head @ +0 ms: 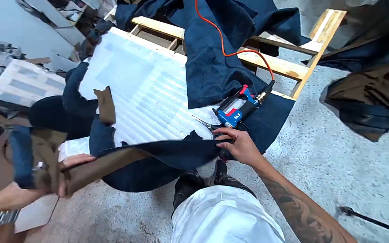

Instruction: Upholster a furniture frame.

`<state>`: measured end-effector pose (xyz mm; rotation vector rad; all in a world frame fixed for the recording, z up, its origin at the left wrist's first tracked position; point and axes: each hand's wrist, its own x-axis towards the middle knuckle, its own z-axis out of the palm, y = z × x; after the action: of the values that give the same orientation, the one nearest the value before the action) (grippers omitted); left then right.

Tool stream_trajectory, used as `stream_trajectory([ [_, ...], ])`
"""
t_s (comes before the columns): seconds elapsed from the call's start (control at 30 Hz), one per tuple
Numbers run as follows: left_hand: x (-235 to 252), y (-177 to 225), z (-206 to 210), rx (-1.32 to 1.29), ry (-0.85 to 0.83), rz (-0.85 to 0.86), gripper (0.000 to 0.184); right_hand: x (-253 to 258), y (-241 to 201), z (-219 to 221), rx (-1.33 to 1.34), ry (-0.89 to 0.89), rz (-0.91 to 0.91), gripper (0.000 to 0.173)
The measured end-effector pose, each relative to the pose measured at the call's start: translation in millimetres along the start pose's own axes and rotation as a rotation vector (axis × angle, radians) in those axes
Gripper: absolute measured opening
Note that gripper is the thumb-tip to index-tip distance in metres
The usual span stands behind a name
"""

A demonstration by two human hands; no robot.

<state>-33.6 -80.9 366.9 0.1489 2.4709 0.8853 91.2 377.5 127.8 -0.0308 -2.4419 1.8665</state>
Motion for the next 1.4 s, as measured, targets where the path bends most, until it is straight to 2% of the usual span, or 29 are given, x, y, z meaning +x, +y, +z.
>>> stream_trajectory([
  [0.03, 13.3, 13.7, 4.7, 0.217, -0.023, -0.115, 0.025, 2.6, 4.0, 1.6, -0.043, 0.028, 0.007, 0.039],
  [0.07, 26.9, -0.1, -2.0, 0.371, -0.047, -0.081, 0.028, 5.1, 9.6, 3.6, -0.081, 0.067, 0.015, 0.035],
  [0.13, 52.3, -67.4, -34.8, 0.427, -0.047, 0.298, 0.039, 8.9, 17.4, 11.9, -0.121, 0.161, 0.066, 0.024],
  [0.17, 69.2, -99.2, -48.7, 0.378, -0.021, 0.362, 0.046, 9.3, 17.7, 18.7, -0.105, 0.206, 0.111, 0.02],
  [0.23, 103.4, -163.4, -73.7, 0.281, 0.11, 0.289, 0.043, 16.1, 12.3, 31.6, -0.019, 0.266, 0.207, 0.017],
  [0.3, 125.9, -203.1, -88.1, 0.153, 0.399, 0.078, 0.032, 25.5, 7.8, 41.0, 0.026, 0.3, 0.311, 0.017],
  [0.33, 128.0, -192.7, -85.6, 0.05, 0.582, -0.062, 0.034, 28.4, 6.9, 45.4, 0.002, 0.321, 0.359, 0.018],
  [0.37, 128.4, -164.3, -77.4, -0.039, 0.757, -0.164, 0.039, 32.8, 8.8, 48.0, -0.047, 0.355, 0.396, 0.018],
  [0.4, 127.9, -135.8, -62.6, -0.086, 0.875, -0.179, 0.042, 36.7, 13.4, 49.0, -0.096, 0.401, 0.429, 0.019],
  [0.43, 127.8, -120.8, -40.1, -0.093, 0.912, -0.051, 0.043, 39.6, 18.2, 49.6, -0.122, 0.457, 0.468, 0.02],
  [0.47, 129.9, -120.1, -9.2, -0.085, 0.809, 0.185, 0.041, 41.8, 18.5, 49.7, -0.118, 0.504, 0.501, 0.021],
  [0.5, 134.8, -115.9, 29.8, -0.065, 0.602, 0.413, 0.038, 44.5, 16.4, 48.6, -0.111, 0.532, 0.521, 0.022],
  [0.57, 155.6, -96.2, 120.5, 0.111, 0.118, 0.75, 0.034, 51.1, 14.3, 45.4, -0.165, 0.544, 0.526, 0.022],
  [0.63, 174.9, -85.8, 202.8, 0.411, -0.252, 0.931, 0.047, 47.5, 17.9, 43.0, -0.332, 0.506, 0.542, 0.021],
  [0.7, 189.4, -90.3, 249.6, 0.572, -0.421, 0.946, 0.06, 40.9, 23.8, 37.5, -0.478, 0.489, 0.564, 0.02],
  [0.8, 195.7, -104.2, 264.1, 0.569, -0.371, 0.967, 0.04, 26.1, 35.3, 25.9, -0.509, 0.499, 0.612, 0.025],
  [0.97, 172.4, -118.3, 269.1, 0.678, -0.247, 0.932, 0.047, -11.9, 50.4, 33.5, -0.339, 0.506, 0.668, 0.031],
  [1.07, 156.4, -128.4, 274.8, 0.627, -0.106, 0.886, 0.041, -27.8, 57.3, 39.6, -0.273, 0.506, 0.599, 0.029],
  [1.17, 133.7, -141.8, 277.0, 0.625, -0.035, 0.857, 0.04, -32.8, 64.2, 44.9, -0.284, 0.472, 0.484, 0.019],
  [1.3, 113.9, -142.6, 279.3, 0.675, -0.018, 0.674, 0.04, -11.8, 76.8, 47.2, -0.328, 0.463, 0.371, 0.011],
  [1.4, 113.3, -122.1, 285.4, 0.547, 0.0, 0.481, 0.041, 9.4, 87.8, 41.3, -0.391, 0.512, 0.327, 0.008],
])
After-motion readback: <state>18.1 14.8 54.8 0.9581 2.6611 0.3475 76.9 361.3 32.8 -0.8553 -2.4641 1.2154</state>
